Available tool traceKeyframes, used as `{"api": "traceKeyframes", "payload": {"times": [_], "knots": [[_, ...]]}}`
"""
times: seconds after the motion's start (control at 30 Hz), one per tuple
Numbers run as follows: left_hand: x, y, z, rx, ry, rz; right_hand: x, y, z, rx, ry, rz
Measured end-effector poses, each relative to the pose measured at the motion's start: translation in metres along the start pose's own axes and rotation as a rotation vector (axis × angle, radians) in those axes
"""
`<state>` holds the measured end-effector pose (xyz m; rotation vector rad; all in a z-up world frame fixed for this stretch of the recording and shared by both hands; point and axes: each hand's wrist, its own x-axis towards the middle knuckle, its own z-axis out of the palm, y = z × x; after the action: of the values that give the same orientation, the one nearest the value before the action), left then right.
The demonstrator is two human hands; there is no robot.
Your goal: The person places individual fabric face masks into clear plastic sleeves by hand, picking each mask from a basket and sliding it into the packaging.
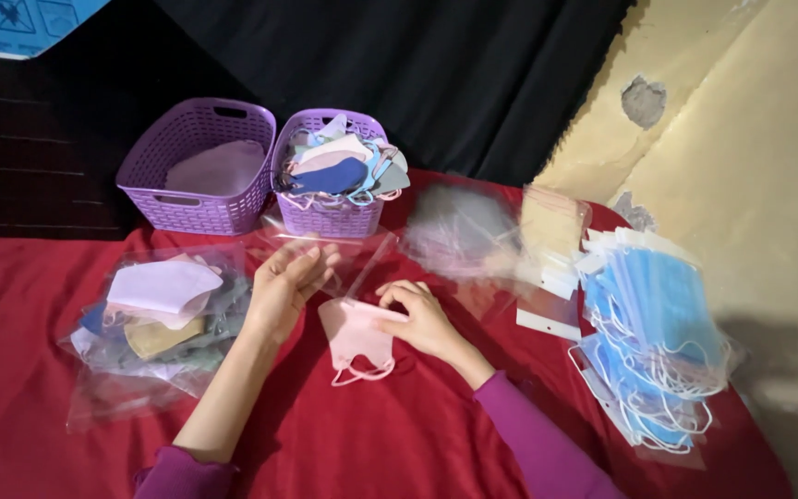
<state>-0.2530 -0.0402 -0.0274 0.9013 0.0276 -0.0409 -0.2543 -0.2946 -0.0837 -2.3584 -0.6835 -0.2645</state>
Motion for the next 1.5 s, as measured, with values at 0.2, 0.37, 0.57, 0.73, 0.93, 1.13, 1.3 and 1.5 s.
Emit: {"api": "traceKeyframes", "payload": {"times": [0.2, 0.37, 0.57, 0.73, 0.93, 1.13, 1.3, 1.5], "knots": [[0.002, 0.013, -0.006, -0.035, 0.028, 0.033, -0.037, -0.066, -0.032, 0.247, 0.0, -0.089], [0.001, 0.018, -0.008, -0.057, 0.034, 0.036, -0.063, -0.107, -0.045, 0.228, -0.124, -0.156], [-0.004, 0.02, -0.007, -0.066, 0.0, 0.029, -0.069, -0.12, -0.048, 0.181, -0.269, -0.168], [-0.002, 0.018, -0.003, -0.065, 0.0, 0.006, -0.068, -0.121, -0.041, 0.283, -0.253, -0.053], [-0.005, 0.018, -0.001, -0.051, -0.009, 0.004, -0.071, -0.105, -0.016, 0.032, -0.159, -0.246], [-0.008, 0.017, 0.002, -0.036, -0.027, -0.012, -0.073, -0.121, -0.012, 0.116, -0.113, -0.177], [-0.005, 0.011, -0.002, -0.014, -0.042, -0.022, -0.076, -0.121, -0.004, 0.166, -0.064, -0.189], [-0.006, 0.012, 0.001, -0.006, -0.025, -0.022, -0.073, -0.111, -0.011, 0.35, 0.012, -0.006]]}}
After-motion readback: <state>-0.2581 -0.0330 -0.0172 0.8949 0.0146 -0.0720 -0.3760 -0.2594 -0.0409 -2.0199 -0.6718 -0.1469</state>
